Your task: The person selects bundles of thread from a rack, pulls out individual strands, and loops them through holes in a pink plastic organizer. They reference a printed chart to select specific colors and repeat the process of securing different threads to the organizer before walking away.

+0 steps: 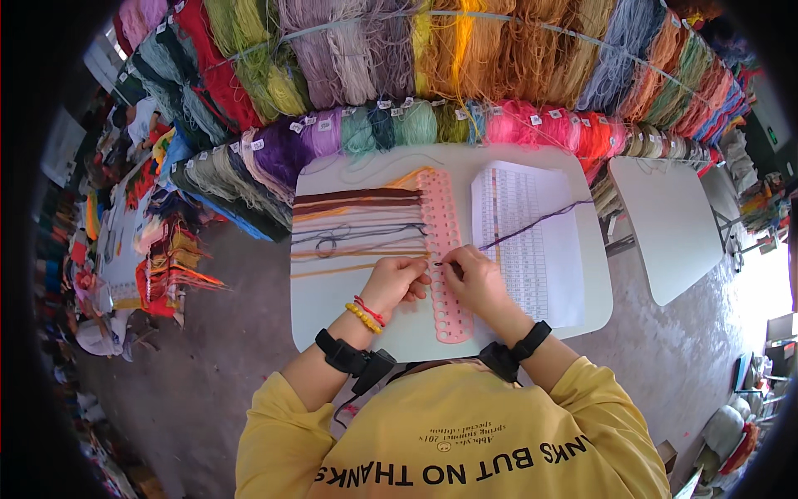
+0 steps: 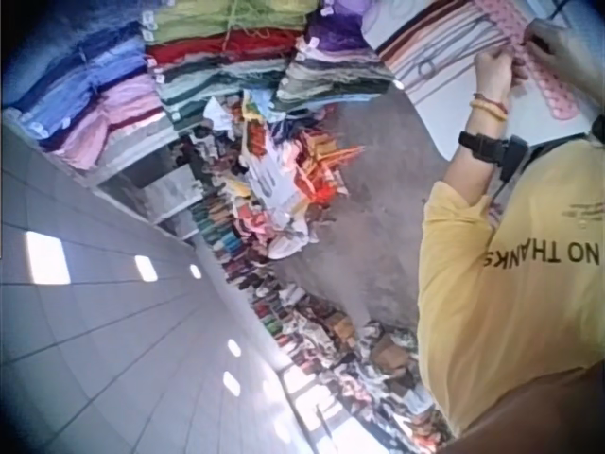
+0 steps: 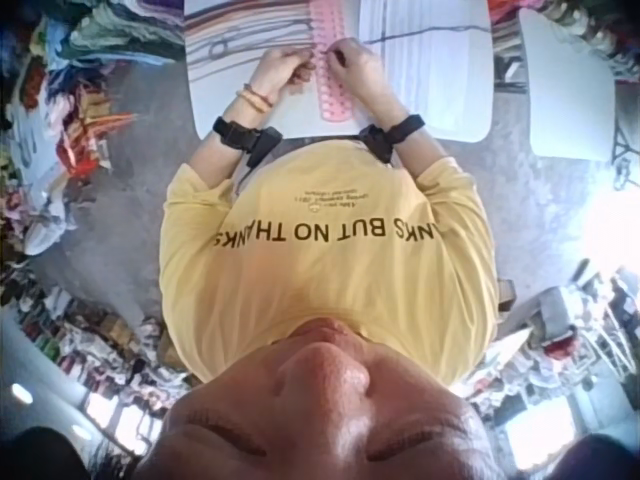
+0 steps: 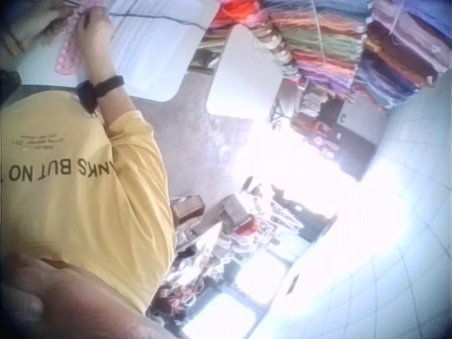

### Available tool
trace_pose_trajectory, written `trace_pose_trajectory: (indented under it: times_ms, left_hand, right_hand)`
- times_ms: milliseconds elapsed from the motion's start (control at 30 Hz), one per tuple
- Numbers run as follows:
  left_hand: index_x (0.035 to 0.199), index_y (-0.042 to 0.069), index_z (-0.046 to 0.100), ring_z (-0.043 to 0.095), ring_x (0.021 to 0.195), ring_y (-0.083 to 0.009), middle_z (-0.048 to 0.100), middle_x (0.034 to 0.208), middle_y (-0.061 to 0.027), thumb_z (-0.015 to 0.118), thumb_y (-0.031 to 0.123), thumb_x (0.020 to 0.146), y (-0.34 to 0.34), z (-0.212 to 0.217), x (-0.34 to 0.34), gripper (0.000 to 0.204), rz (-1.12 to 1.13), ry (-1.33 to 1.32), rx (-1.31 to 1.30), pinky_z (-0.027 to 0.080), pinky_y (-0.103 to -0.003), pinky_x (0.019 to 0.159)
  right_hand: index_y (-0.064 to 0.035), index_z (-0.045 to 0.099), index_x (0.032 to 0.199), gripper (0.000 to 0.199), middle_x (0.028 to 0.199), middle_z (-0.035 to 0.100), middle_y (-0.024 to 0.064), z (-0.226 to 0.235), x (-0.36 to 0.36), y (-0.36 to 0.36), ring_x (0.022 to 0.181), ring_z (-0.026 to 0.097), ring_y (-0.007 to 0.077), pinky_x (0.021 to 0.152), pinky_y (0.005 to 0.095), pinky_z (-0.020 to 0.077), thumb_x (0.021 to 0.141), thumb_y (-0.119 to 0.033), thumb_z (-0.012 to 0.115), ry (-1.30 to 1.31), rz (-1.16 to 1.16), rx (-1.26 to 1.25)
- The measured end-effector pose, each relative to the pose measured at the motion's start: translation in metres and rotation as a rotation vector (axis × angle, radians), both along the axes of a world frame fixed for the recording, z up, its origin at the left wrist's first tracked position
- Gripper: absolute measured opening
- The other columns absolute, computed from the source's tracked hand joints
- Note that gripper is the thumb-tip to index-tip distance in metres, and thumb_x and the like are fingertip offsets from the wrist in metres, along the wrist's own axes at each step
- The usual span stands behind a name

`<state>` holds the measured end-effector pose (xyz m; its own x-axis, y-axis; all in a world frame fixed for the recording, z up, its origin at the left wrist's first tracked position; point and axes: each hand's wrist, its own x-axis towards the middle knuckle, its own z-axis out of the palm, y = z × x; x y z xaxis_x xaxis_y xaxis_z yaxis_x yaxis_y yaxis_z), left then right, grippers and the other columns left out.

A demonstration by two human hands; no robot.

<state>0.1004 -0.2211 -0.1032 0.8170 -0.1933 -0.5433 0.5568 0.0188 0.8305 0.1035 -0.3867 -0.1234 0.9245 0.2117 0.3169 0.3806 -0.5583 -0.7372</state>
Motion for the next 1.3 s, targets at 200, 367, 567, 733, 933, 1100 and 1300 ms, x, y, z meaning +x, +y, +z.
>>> trace_pose_trajectory:
  times_ms: [200,367,567,733,933,1100,1300]
  left_hand:
    - [0.088,0.0,0.055,0.054,0.052,-0.0106,0.057,0.07,-0.0052,0.05,0.012,0.08,-0.008,0.009,0.003,0.015,-0.005,-0.002,0.053,0.044,-0.022,0.048]
    - [0.09,0.001,0.054,0.056,0.055,-0.0108,0.056,0.071,-0.0043,0.05,0.005,0.078,-0.014,-0.001,0.003,0.013,0.031,-0.151,0.051,0.043,-0.021,0.046]
    - [0.089,-0.006,0.053,0.057,0.055,-0.0138,0.057,0.072,-0.0087,0.049,0.003,0.078,-0.015,-0.008,0.005,0.015,0.013,-0.1,0.046,0.048,-0.025,0.049]
    - [0.086,-0.008,0.054,0.057,0.055,-0.013,0.058,0.071,-0.0086,0.05,0.004,0.078,-0.003,-0.003,0.008,0.014,-0.066,-0.185,0.164,0.047,-0.024,0.049]
    - [0.088,0.002,0.055,0.054,0.062,-0.0094,0.056,0.074,-0.0042,0.048,0.006,0.079,0.021,0.019,0.006,0.011,-0.007,-0.01,-0.397,0.041,-0.017,0.051]
    - [0.099,0.001,0.054,0.047,0.048,-0.0081,0.052,0.061,-0.0019,0.043,0.007,0.083,0.02,0.01,0.007,0.02,-0.129,0.018,-0.648,0.038,-0.018,0.044]
    - [0.087,0.002,0.056,0.047,0.047,-0.0067,0.052,0.06,-0.0009,0.046,0.014,0.083,-0.004,-0.007,-0.001,0.016,-0.243,-0.25,0.181,0.037,-0.018,0.042]
  right_hand:
    - [-0.0053,0.054,0.078,0.009,0.074,0.054,0.0109,-0.002,-0.001,0.002,0.061,0.056,0.0286,0.055,0.035,0.0454,0.071,-0.01,0.057,-0.008,-0.004,-0.009]
    - [-0.0061,0.055,0.079,0.009,0.074,0.053,0.0102,0.001,-0.003,0.002,0.061,0.056,0.0286,0.054,0.035,0.0456,0.072,-0.011,0.057,-0.047,-0.009,0.011]
    - [-0.0067,0.056,0.079,0.009,0.074,0.053,0.0096,-0.001,-0.003,0.002,0.061,0.056,0.028,0.054,0.0349,0.0458,0.072,-0.012,0.057,-0.097,0.015,0.018]
    - [-0.0057,0.056,0.08,0.01,0.075,0.053,0.009,-0.001,-0.003,0.002,0.061,0.055,0.0272,0.053,0.0345,0.0459,0.071,-0.011,0.057,-0.099,0.02,-0.036]
    - [-0.0051,0.054,0.079,0.009,0.073,0.051,0.0094,-0.008,-0.001,0.003,0.061,0.055,0.0273,0.053,0.0344,0.0457,0.071,-0.008,0.056,-0.17,0.026,-0.093]
    - [-0.0044,0.053,0.08,0.009,0.073,0.052,0.0112,-0.008,-0.003,0.003,0.062,0.054,0.0292,0.053,0.0353,0.0451,0.071,-0.005,0.055,-0.156,0.031,-0.068]
    - [-0.005,0.049,0.084,0.016,0.078,0.053,0.0095,-0.007,-0.009,0.001,0.066,0.055,0.0274,0.053,0.034,0.0455,0.072,-0.012,0.056,-0.118,0.059,0.066]
